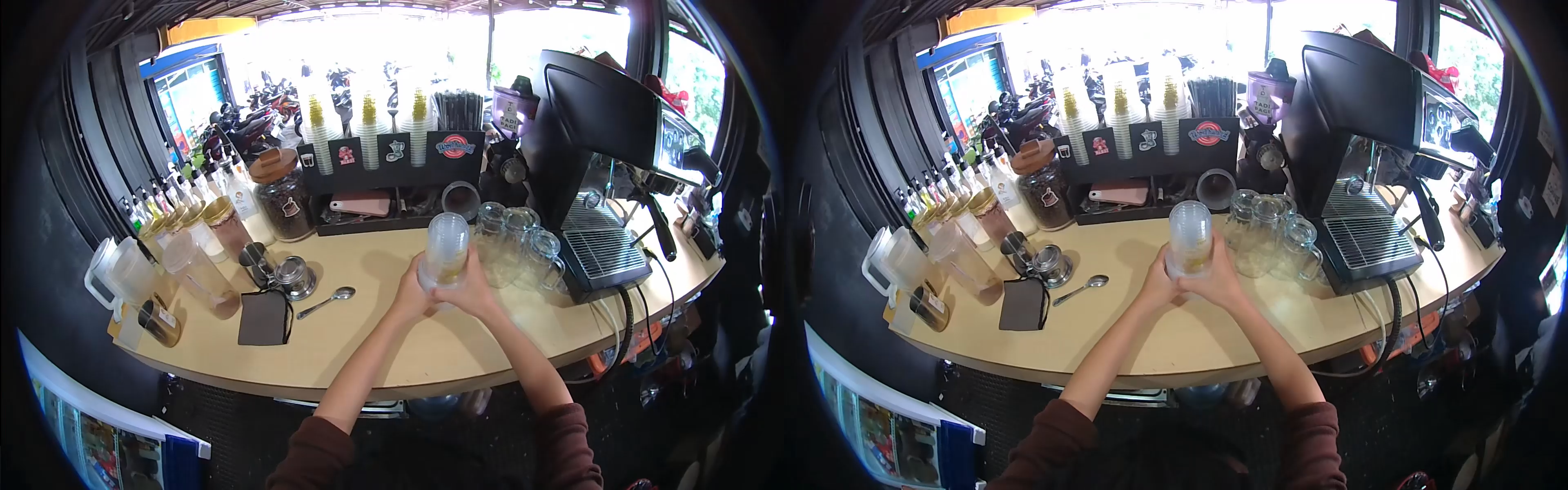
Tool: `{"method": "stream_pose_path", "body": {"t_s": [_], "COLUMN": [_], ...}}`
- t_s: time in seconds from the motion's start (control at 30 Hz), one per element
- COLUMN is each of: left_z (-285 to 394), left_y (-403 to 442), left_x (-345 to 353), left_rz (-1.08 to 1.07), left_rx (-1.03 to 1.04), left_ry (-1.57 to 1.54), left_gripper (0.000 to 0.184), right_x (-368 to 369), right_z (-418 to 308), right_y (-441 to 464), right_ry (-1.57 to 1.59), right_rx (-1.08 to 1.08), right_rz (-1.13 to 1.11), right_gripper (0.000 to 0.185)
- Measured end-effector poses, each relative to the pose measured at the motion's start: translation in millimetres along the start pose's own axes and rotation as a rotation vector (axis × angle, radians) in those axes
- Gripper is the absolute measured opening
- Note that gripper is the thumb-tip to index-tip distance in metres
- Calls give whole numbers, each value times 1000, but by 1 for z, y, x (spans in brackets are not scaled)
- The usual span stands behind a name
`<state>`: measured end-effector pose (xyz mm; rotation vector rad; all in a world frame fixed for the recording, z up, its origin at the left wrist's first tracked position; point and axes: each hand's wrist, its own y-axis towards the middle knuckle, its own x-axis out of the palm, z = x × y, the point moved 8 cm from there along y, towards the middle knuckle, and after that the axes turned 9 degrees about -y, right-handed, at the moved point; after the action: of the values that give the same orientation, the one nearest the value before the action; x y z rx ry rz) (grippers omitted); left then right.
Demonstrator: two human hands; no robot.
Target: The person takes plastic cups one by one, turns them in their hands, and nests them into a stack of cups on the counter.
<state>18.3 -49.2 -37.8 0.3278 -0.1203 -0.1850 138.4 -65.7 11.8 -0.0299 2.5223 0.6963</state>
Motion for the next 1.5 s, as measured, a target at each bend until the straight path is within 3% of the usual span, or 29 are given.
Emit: {"method": "stream_pose_path", "body": {"t_s": [0.4, 0.53, 0.63, 0.7, 0.73, 0.8, 0.83, 0.9, 0.97, 1.0, 1.07, 1.1, 1.23, 1.3, 1.43, 1.5], "left_z": [5, 22, 58, 95, 114, 180, 186, 187, 183, 179, 172, 173, 166, 162, 158, 157], "left_y": [-4, -6, -12, -21, -24, -37, -39, -43, -45, -48, -53, -55, -59, -59, -63, -62], "left_x": [4, 0, -30, -54, -56, -52, -51, -62, -73, -78, -83, -79, -74, -75, -76, -76], "left_rz": [-32, -143, -100, 6, 16, 0, -4, 33, 69, 83, 98, 72, 64, 88, 164, 150], "left_rx": [-20, -32, 95, 238, 236, 496, 444, 390, 342, 331, 318, 344, 366, 358, 250, 273], "left_ry": [-44, -7, 227, -311, -306, -69, -34, -131, -229, -282, -333, -301, -328, -362, -564, -512], "left_gripper": [91, 100, 108, 114, 114, 103, 90, 84, 78, 76, 74, 71, 66, 64, 55, 53], "right_x": [-34, -50, -56, -53, -47, -37, -34, -34, -48, -46, -24, -21, -14, -18, -20, -16], "right_z": [-42, -93, -122, -135, -142, -152, -157, -166, -169, -167, -137, -139, -136, -146, -146, -145], "right_y": [22, 31, 26, 22, 19, 13, 11, 6, 4, 4, 11, 11, 7, 5, -8, -14], "right_ry": [-69, -364, -499, -573, -631, -681, -640, -595, -91, -86, 475, 599, 637, 601, 492, 498], "right_rx": [-93, -270, -351, -377, -427, -485, -514, -552, -497, -507, -141, -109, 11, -219, -335, -360], "right_rz": [118, 90, 57, 27, -7, -46, -50, -50, -55, -58, -323, -343, -367, -341, -358, -463], "right_gripper": [98, 92, 89, 87, 88, 89, 89, 88, 70, 70, 43, 30, 32, 33, 34, 34]}}
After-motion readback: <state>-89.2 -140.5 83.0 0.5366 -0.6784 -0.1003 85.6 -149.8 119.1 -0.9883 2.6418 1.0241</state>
